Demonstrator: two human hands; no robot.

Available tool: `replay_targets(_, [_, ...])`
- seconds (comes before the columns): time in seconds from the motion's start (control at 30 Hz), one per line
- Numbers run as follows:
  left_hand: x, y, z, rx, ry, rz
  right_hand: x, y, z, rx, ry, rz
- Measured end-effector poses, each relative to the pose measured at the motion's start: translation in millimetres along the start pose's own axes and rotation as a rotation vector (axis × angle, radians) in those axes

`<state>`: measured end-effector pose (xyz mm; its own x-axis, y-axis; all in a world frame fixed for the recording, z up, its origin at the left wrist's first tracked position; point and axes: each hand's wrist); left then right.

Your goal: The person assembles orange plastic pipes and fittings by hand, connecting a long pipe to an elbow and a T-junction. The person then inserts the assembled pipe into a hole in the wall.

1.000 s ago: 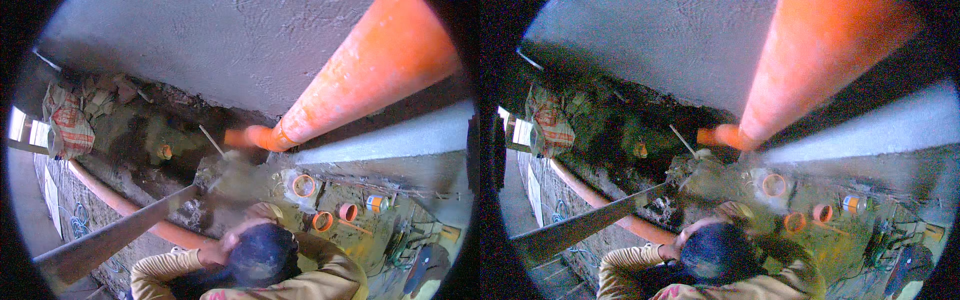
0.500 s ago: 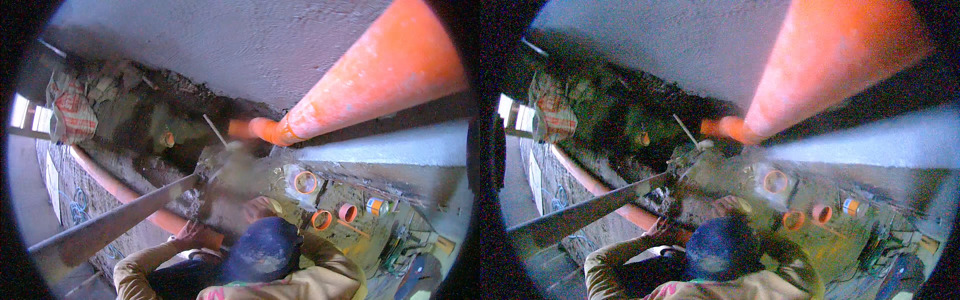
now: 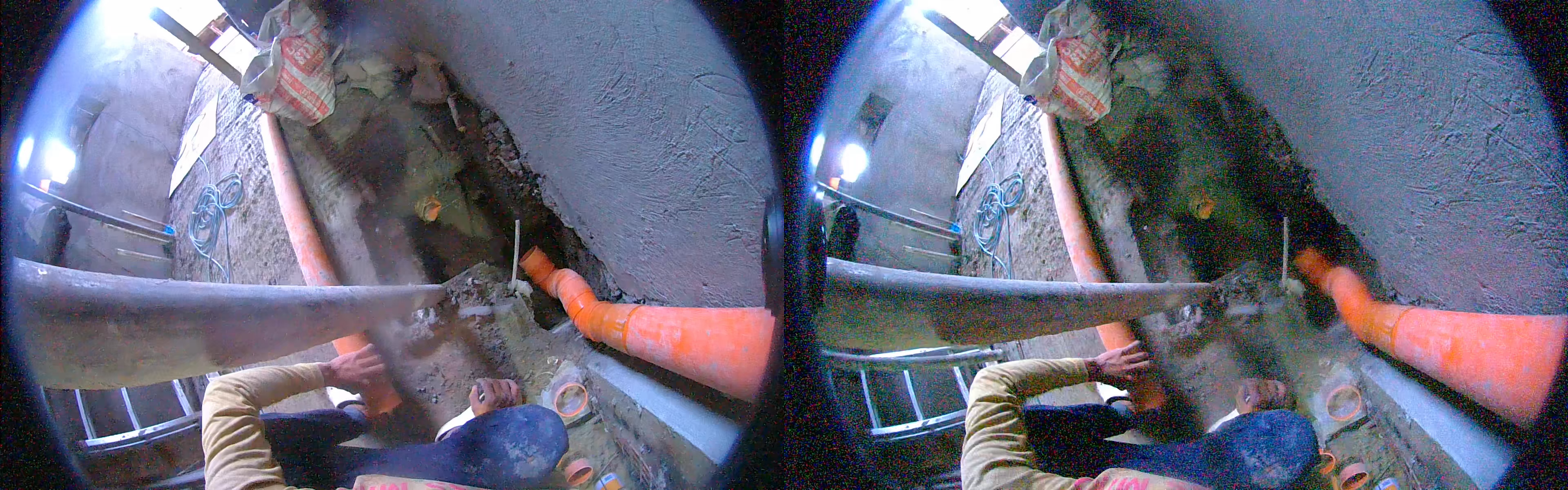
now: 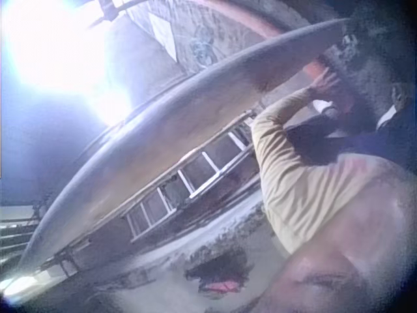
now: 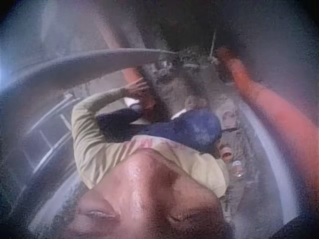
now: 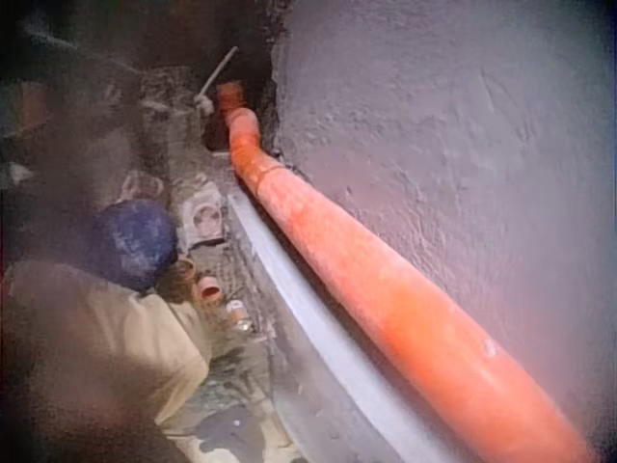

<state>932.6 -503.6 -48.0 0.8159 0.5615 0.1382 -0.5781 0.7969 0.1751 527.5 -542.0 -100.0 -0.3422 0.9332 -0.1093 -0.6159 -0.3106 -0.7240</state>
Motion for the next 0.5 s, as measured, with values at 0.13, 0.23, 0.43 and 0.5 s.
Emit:
replay_targets(0.13, [-5.1,15.0,-16.7,-0.057,-0.081,-0.053,-0.5,-1.8,4.8,-0.015,-0.031,0.001])
replay_targets(0.23, [-30.5,42.6,-26.5,-0.167,0.01,-0.129,-6.9,-1.6,9.0,-0.007,-0.049,-0.01])
replay_targets(0.43, [-14.9,53.1,-59.5,-0.082,0.043,-0.089,-5.8,2.3,-8.1,-0.015,-0.001,0.045])
replay_targets(0.5, [4.2,15.2,-66.6,-0.145,0.106,-0.076,-2.8,4.9,-5.9,0.003,-0.045,0.017])
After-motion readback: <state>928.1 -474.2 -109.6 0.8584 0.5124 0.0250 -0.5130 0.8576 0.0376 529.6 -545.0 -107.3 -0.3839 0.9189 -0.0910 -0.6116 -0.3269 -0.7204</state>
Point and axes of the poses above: each hand's wrist, its own x-axis away from the middle knuckle, its own z-axis out of the back of the hand, y = z × x, and after that the axes turned 12 degrees about -x, right-handed
